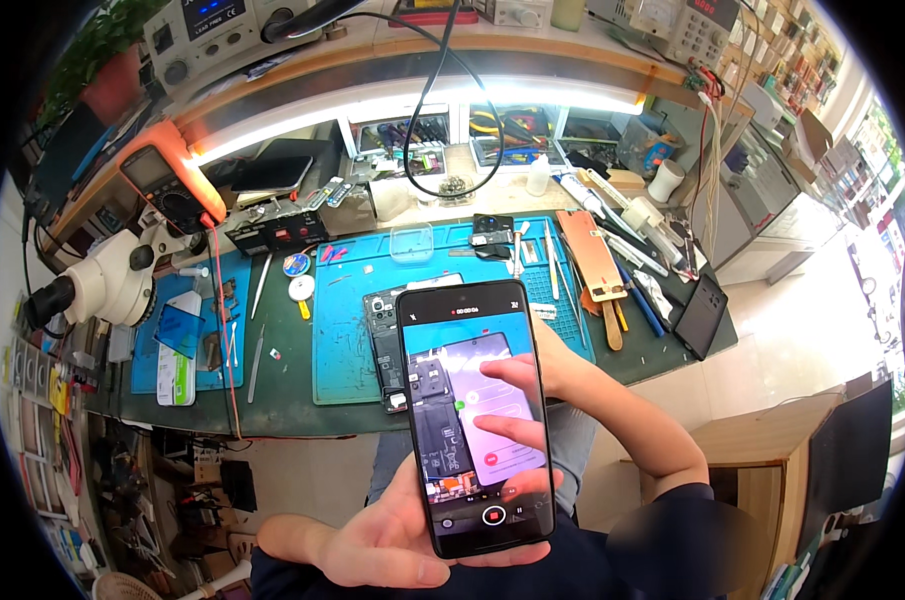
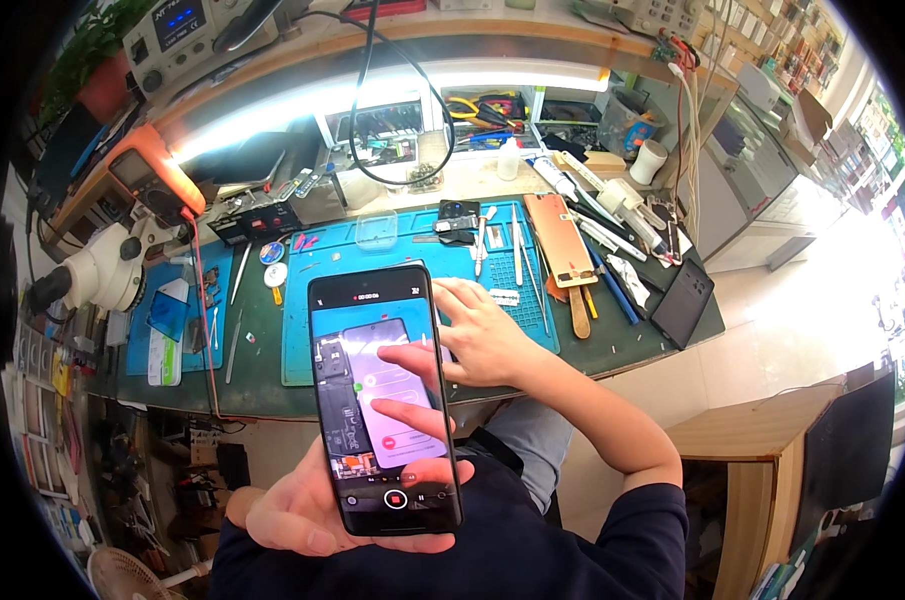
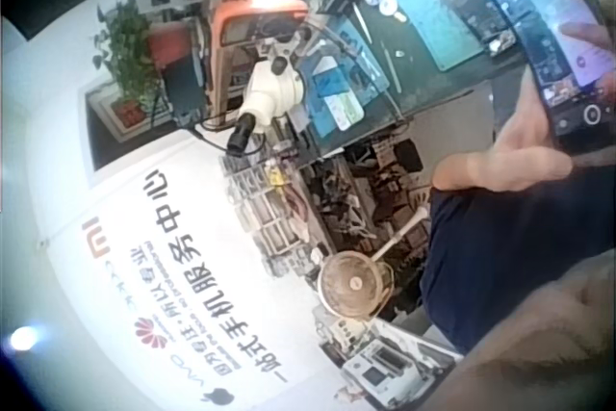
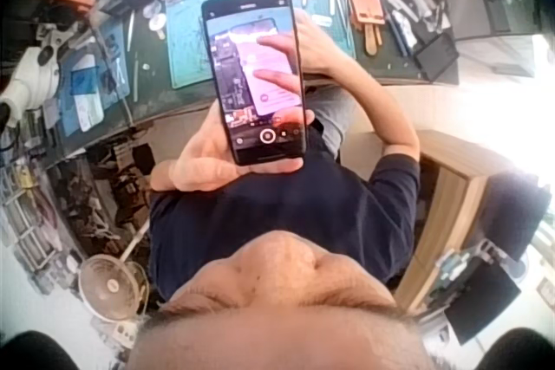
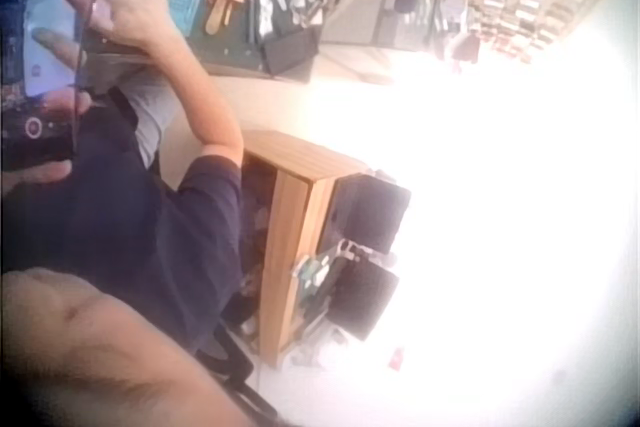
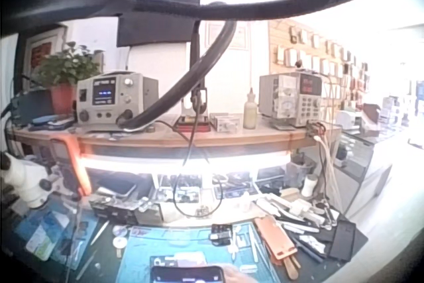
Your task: The person repairs a smartphone by manipulating its internal components and applying adhesive. They use a screwdriver to adjust parts on the motherboard, a brush to clean the interior, and a syringe to apply glue along the device's edge. The person also uses a second phone to record the work area.
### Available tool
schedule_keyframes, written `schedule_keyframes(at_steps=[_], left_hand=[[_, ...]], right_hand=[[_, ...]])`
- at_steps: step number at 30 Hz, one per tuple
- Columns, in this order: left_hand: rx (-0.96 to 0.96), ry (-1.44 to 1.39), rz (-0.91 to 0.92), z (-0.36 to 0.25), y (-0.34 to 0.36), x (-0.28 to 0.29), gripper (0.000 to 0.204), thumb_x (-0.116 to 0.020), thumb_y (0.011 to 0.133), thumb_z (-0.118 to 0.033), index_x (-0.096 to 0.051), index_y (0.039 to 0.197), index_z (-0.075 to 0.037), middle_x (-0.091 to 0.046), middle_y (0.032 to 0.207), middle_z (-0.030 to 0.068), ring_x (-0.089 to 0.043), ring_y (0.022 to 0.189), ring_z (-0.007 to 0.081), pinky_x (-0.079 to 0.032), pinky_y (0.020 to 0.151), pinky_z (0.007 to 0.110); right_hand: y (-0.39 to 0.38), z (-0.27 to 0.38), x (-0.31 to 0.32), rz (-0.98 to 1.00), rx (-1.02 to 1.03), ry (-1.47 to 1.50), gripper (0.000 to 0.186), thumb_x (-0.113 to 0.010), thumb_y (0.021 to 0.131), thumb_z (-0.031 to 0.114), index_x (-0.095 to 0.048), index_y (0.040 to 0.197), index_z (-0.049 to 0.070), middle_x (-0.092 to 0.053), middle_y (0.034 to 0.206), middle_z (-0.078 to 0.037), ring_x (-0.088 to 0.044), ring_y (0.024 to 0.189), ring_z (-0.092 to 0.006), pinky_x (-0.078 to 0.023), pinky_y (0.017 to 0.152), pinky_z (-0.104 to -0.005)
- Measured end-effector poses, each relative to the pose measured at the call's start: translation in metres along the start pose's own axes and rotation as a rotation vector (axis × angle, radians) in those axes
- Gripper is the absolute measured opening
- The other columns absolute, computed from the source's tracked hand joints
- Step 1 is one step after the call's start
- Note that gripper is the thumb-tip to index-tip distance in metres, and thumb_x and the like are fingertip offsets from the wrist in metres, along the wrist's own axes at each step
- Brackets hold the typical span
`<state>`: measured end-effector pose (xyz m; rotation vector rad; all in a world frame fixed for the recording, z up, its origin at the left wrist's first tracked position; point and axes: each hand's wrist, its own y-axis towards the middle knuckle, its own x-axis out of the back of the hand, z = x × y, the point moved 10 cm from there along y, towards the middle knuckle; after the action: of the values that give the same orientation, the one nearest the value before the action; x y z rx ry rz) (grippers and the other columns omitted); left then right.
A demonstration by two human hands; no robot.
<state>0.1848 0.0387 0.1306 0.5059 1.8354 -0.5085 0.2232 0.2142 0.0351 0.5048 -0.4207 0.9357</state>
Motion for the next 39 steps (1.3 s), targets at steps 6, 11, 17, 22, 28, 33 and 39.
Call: schedule_keyframes(at_steps=[6,11,17,22,28,33,39], left_hand=[[-0.038,0.085,0.116,-0.004,-0.003,-0.011,0.110,-0.044,0.084,0.014,0.023,0.161,-0.026,-0.003,0.171,0.0126,-0.009,0.160,0.0340,-0.020,0.122,0.067],[-0.068,0.093,0.098,-0.005,-0.004,-0.011,0.109,-0.043,0.084,0.016,0.021,0.161,-0.025,-0.004,0.170,0.0164,-0.011,0.159,0.0358,-0.021,0.122,0.068],[-0.049,0.107,0.141,-0.005,-0.002,-0.013,0.108,-0.046,0.085,0.015,0.019,0.162,-0.024,-0.007,0.167,0.0229,-0.022,0.156,0.0360,-0.024,0.122,0.066],[-0.022,0.125,0.121,-0.005,-0.001,-0.012,0.109,-0.046,0.083,0.016,0.017,0.162,-0.024,-0.010,0.167,0.0218,-0.026,0.154,0.0352,-0.026,0.123,0.064],[-0.005,0.148,0.114,-0.005,-0.003,-0.011,0.109,-0.045,0.082,0.016,0.017,0.162,-0.024,-0.010,0.167,0.0213,-0.027,0.154,0.0349,-0.026,0.123,0.064],[-0.040,0.129,0.129,-0.007,-0.003,-0.013,0.109,-0.045,0.084,0.016,0.019,0.162,-0.025,-0.008,0.168,0.0213,-0.025,0.154,0.0358,-0.025,0.123,0.065],[-0.057,0.103,0.132,-0.008,-0.004,-0.009,0.109,-0.048,0.085,0.014,0.020,0.162,-0.024,-0.008,0.168,0.0176,-0.015,0.158,0.0340,-0.024,0.122,0.066]], right_hand=[[-0.006,0.014,0.013,-0.066,0.158,-0.539,0.049,-0.065,0.091,0.046,-0.069,0.132,0.019,-0.044,0.151,-0.020,-0.042,0.137,-0.0418,-0.037,0.113,-0.0557],[-0.018,0.031,0.008,0.005,0.223,-0.531,0.050,-0.062,0.093,0.053,-0.069,0.132,0.022,-0.041,0.153,-0.020,-0.041,0.139,-0.0419,-0.037,0.112,-0.0564],[-0.023,0.034,-0.004,0.046,0.234,-0.336,0.049,-0.065,0.090,0.053,-0.071,0.127,0.022,-0.041,0.153,-0.020,-0.038,0.141,-0.0408,-0.034,0.114,-0.0554],[-0.022,0.034,-0.005,0.020,0.276,-0.415,0.049,-0.068,0.088,0.050,-0.072,0.123,0.016,-0.042,0.153,-0.020,-0.039,0.141,-0.0407,-0.034,0.115,-0.0553],[-0.028,0.027,-0.003,0.017,0.242,-0.474,0.052,-0.068,0.089,0.051,-0.072,0.121,0.010,-0.042,0.152,-0.021,-0.040,0.139,-0.0417,-0.036,0.112,-0.0555],[-0.026,0.021,0.001,0.028,0.225,-0.604,0.054,-0.065,0.092,0.052,-0.069,0.123,0.009,-0.042,0.151,-0.022,-0.041,0.138,-0.0423,-0.038,0.110,-0.0549],[0.004,0.026,0.013,-0.099,0.150,-0.376,0.050,-0.060,0.097,0.050,-0.069,0.128,0.011,-0.043,0.149,-0.022,-0.042,0.137,-0.0417,-0.037,0.111,-0.0537]])
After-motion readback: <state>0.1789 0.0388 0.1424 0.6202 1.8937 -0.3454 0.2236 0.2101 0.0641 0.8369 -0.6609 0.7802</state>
